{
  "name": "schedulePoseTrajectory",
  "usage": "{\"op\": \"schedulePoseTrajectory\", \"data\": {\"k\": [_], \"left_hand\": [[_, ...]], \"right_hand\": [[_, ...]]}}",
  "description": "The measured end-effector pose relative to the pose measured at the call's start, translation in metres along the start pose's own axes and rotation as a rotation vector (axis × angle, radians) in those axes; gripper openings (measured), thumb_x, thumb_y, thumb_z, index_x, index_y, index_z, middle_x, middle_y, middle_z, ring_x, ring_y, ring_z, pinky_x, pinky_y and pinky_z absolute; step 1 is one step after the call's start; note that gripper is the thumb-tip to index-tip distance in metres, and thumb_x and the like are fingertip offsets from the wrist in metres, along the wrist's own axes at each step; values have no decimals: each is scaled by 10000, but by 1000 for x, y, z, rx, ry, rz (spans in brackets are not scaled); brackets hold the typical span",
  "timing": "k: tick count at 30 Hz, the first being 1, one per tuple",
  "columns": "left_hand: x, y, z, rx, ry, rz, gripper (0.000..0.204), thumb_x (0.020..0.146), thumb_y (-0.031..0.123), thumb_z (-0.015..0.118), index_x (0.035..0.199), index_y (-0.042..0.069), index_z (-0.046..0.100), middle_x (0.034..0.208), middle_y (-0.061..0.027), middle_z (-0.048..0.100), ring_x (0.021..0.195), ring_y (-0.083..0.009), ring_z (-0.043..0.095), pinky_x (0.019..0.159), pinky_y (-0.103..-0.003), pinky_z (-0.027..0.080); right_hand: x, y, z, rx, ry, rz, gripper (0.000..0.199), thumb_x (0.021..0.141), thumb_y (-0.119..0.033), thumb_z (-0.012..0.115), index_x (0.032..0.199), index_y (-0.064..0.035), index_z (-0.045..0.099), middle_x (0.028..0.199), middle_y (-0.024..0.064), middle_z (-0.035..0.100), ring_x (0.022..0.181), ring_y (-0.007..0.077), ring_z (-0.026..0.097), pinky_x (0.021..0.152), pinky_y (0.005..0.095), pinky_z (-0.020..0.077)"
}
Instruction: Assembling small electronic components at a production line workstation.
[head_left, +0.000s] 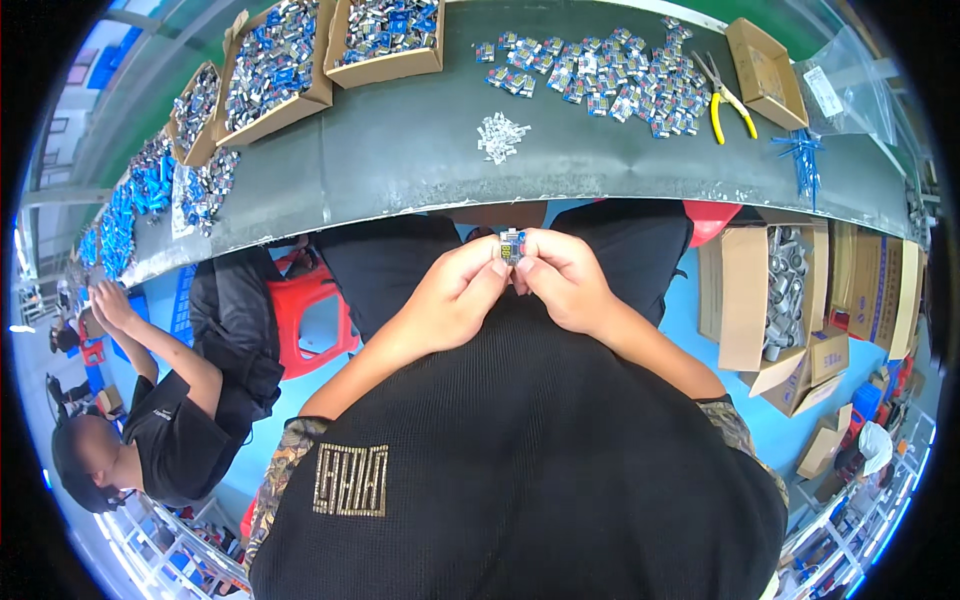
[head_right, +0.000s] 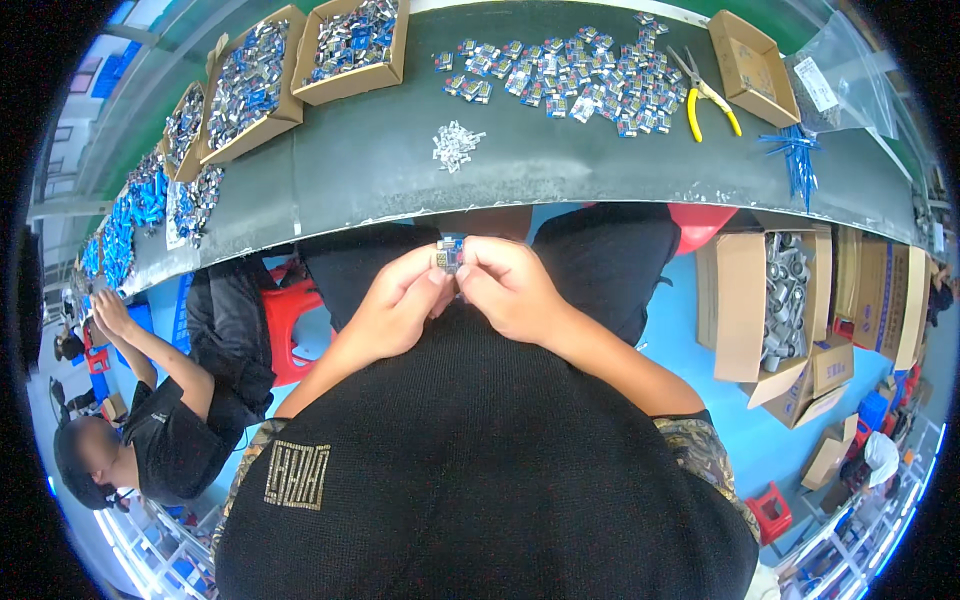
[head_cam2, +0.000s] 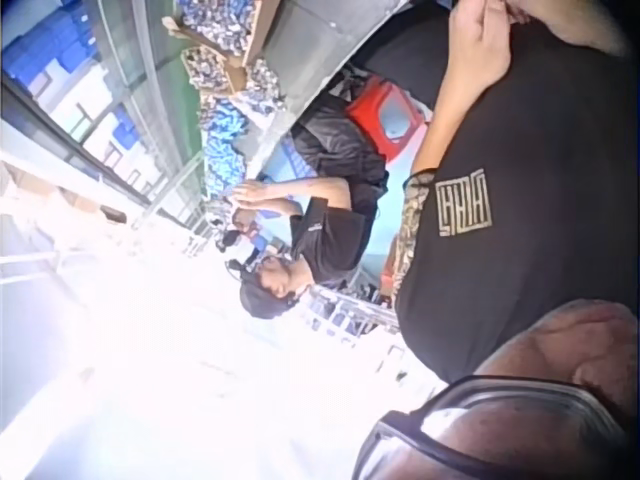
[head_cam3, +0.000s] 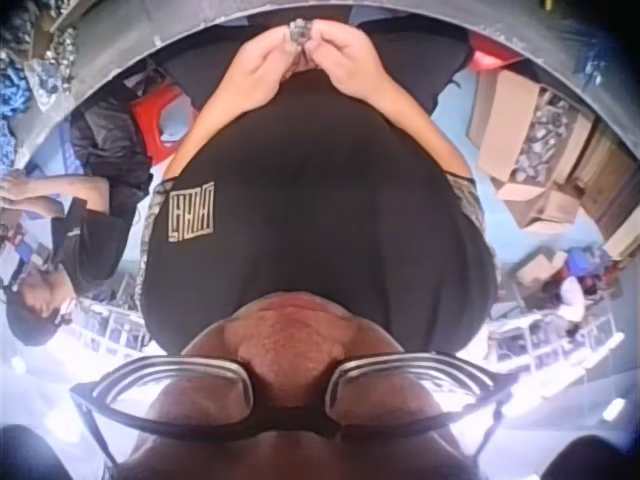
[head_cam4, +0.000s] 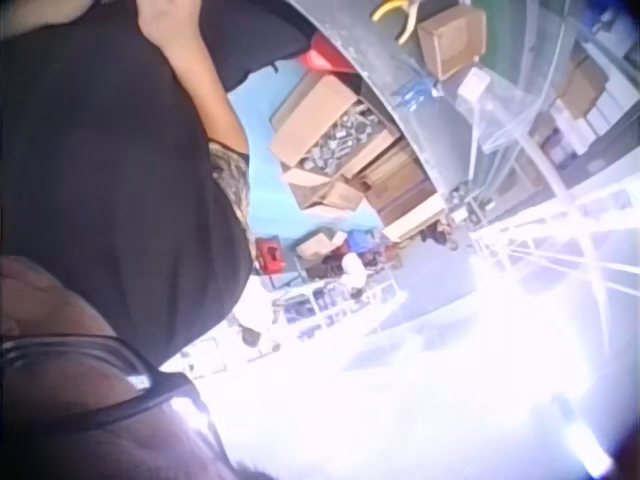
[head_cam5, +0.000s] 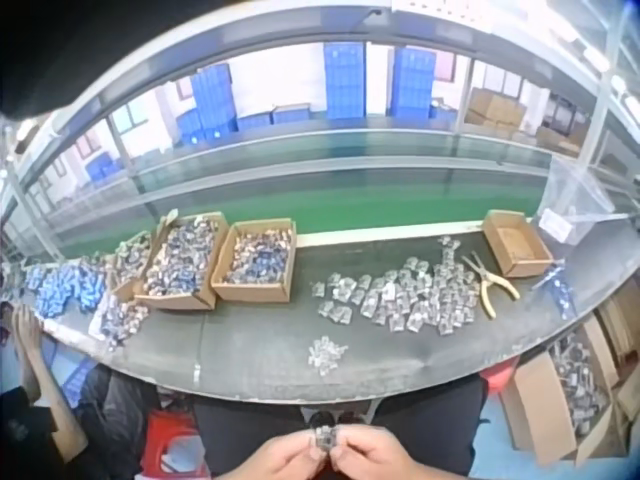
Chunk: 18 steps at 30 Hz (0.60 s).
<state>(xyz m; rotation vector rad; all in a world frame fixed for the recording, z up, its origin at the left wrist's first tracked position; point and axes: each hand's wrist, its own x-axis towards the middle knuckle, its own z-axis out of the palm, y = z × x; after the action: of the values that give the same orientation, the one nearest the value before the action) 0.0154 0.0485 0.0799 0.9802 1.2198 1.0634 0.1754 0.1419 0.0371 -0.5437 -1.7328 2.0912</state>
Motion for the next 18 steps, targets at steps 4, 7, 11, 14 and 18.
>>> {"op": "schedulePoseTrajectory", "data": {"k": [4,7,11,14,18], "left_hand": [[-8,17,4,-18,2,85,230,991,160,406,1062,1,555,742,20,482,643,-62,425,592,-222,380],[-9,18,2,-11,2,100,232,994,169,409,1054,-1,555,741,20,483,645,-62,426,588,-221,372],[-10,10,0,-51,42,76,232,993,175,419,1025,-6,560,730,18,482,629,-62,424,567,-226,364],[-10,12,-3,-57,41,27,239,988,188,432,961,-7,566,693,14,473,598,-68,423,547,-232,360],[-11,12,-18,-310,-265,-171,267,964,215,475,830,1,559,627,-1,454,545,-95,435,519,-245,359]], "right_hand": [[-3,-26,8,81,-12,-62,188,949,-133,478,832,-14,564,796,30,568,705,94,508,657,253,438],[-1,-35,14,161,5,-51,202,943,-99,494,754,-31,476,743,4,510,687,67,452,611,254,396],[2,-32,5,61,-87,-40,170,946,-152,491,863,-16,550,821,36,562,740,100,519,683,257,444],[6,-34,-1,223,-35,-57,221,930,-140,541,1078,23,522,926,53,571,830,104,547,772,261,462],[12,-48,-19,128,-164,-53,240,919,-121,604,1091,43,637,997,118,651,914,168,622,813,292,485]]}}
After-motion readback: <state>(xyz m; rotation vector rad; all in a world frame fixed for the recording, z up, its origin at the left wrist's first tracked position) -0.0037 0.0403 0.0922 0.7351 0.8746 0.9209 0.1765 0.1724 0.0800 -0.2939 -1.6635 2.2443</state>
